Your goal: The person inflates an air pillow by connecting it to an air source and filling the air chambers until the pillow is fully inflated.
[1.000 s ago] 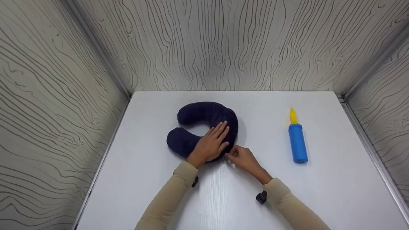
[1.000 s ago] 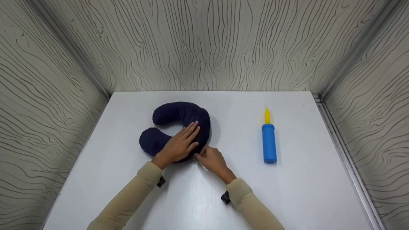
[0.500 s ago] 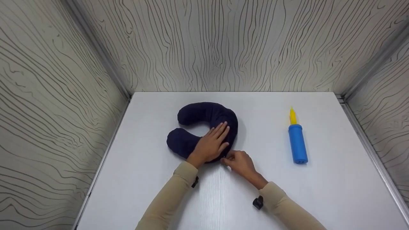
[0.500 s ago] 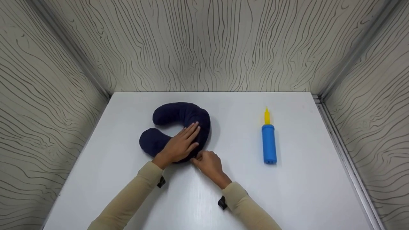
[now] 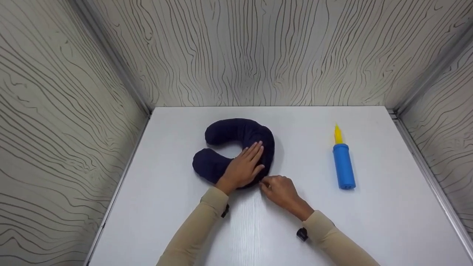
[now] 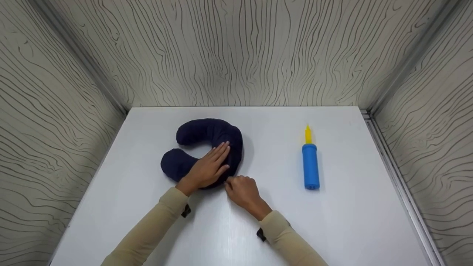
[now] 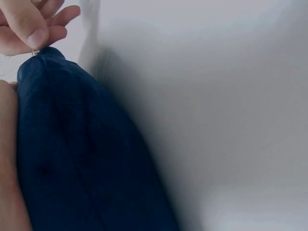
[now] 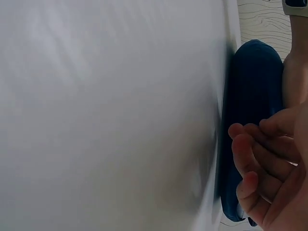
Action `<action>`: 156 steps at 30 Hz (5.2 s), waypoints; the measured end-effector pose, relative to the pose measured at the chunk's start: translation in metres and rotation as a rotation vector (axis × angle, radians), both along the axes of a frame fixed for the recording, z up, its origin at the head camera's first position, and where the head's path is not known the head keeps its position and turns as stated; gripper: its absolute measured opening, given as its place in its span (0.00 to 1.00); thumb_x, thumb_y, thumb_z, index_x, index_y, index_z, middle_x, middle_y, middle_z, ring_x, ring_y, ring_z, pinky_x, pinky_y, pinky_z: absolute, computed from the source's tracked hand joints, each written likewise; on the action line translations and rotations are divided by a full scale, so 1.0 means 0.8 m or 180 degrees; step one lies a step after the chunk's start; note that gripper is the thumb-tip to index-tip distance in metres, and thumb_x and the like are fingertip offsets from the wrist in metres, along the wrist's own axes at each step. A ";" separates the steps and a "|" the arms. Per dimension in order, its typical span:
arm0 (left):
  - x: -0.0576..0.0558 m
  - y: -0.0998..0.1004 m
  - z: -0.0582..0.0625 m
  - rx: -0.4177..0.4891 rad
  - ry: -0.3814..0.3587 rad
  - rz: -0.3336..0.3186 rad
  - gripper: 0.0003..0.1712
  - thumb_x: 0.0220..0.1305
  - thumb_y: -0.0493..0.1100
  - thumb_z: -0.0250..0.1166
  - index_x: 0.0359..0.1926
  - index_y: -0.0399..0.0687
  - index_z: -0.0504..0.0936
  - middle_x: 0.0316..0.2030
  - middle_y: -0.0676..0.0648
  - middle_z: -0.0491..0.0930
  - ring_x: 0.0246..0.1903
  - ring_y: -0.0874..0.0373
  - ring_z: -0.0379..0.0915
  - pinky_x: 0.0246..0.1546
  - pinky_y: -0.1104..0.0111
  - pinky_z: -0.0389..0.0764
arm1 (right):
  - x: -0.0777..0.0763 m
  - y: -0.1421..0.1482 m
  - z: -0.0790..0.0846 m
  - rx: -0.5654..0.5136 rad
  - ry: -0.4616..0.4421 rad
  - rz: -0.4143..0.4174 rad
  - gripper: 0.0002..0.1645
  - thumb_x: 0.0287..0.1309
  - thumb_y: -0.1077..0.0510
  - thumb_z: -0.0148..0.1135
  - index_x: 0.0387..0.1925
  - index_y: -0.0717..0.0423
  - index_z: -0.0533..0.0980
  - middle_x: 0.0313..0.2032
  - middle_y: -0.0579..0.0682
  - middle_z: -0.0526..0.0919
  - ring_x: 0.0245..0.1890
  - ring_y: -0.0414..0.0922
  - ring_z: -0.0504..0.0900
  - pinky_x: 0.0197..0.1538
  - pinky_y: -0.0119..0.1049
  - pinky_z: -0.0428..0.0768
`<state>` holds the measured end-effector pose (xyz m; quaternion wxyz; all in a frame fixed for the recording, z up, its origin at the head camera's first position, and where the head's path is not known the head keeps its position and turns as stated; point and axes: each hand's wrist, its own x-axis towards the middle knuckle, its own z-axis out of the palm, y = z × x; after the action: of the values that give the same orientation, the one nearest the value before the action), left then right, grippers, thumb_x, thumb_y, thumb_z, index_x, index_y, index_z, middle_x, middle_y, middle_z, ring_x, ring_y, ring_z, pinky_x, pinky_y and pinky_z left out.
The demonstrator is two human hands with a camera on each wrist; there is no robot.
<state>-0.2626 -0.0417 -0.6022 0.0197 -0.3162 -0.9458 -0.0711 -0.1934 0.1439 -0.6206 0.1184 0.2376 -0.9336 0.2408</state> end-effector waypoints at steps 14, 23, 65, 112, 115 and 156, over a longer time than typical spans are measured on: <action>0.002 -0.001 0.001 0.0037 -0.0038 -0.0022 0.39 0.87 0.61 0.37 0.87 0.47 0.46 0.87 0.49 0.42 0.86 0.55 0.38 0.86 0.59 0.50 | -0.013 0.020 0.004 -0.0041 0.0317 -0.0062 0.03 0.60 0.60 0.75 0.31 0.55 0.90 0.27 0.47 0.91 0.26 0.46 0.89 0.29 0.43 0.86; 0.003 -0.002 -0.001 0.0074 -0.0039 -0.0026 0.39 0.87 0.60 0.38 0.86 0.47 0.46 0.87 0.49 0.43 0.86 0.55 0.38 0.86 0.60 0.49 | -0.027 0.032 0.001 -0.0096 0.0352 -0.0125 0.05 0.61 0.61 0.76 0.29 0.56 0.90 0.25 0.48 0.90 0.25 0.46 0.88 0.29 0.45 0.86; 0.002 -0.002 -0.001 0.0020 0.0004 -0.0078 0.39 0.87 0.61 0.36 0.86 0.46 0.45 0.87 0.48 0.42 0.86 0.54 0.38 0.86 0.60 0.51 | -0.105 0.065 0.004 -0.0112 0.0287 -0.0529 0.07 0.66 0.60 0.72 0.36 0.61 0.92 0.31 0.56 0.92 0.31 0.55 0.91 0.34 0.53 0.88; 0.006 0.000 -0.003 0.0072 -0.0025 -0.0050 0.39 0.87 0.59 0.39 0.86 0.47 0.45 0.87 0.49 0.41 0.86 0.55 0.37 0.86 0.61 0.49 | -0.141 0.064 0.009 -0.0126 -0.0031 -0.0788 0.11 0.69 0.59 0.67 0.41 0.61 0.91 0.38 0.58 0.93 0.38 0.57 0.92 0.40 0.55 0.89; 0.006 -0.001 -0.003 0.0048 -0.0011 -0.0040 0.39 0.87 0.60 0.38 0.87 0.47 0.45 0.87 0.49 0.41 0.86 0.56 0.37 0.86 0.61 0.48 | -0.142 0.063 0.009 -0.0121 -0.0054 -0.0812 0.11 0.69 0.59 0.67 0.42 0.61 0.91 0.38 0.58 0.93 0.39 0.57 0.92 0.41 0.55 0.89; 0.000 -0.018 -0.001 0.0192 0.0069 -0.0473 0.51 0.77 0.64 0.59 0.86 0.46 0.48 0.87 0.48 0.44 0.86 0.53 0.40 0.85 0.59 0.54 | -0.151 0.048 0.039 -0.0978 -0.1096 -0.0861 0.18 0.68 0.66 0.61 0.56 0.71 0.80 0.43 0.65 0.89 0.38 0.55 0.90 0.38 0.40 0.84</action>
<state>-0.2623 -0.0559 -0.6033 0.0341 -0.3856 -0.9169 -0.0974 -0.3145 0.1821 -0.5897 0.0236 0.0455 -0.9157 0.3986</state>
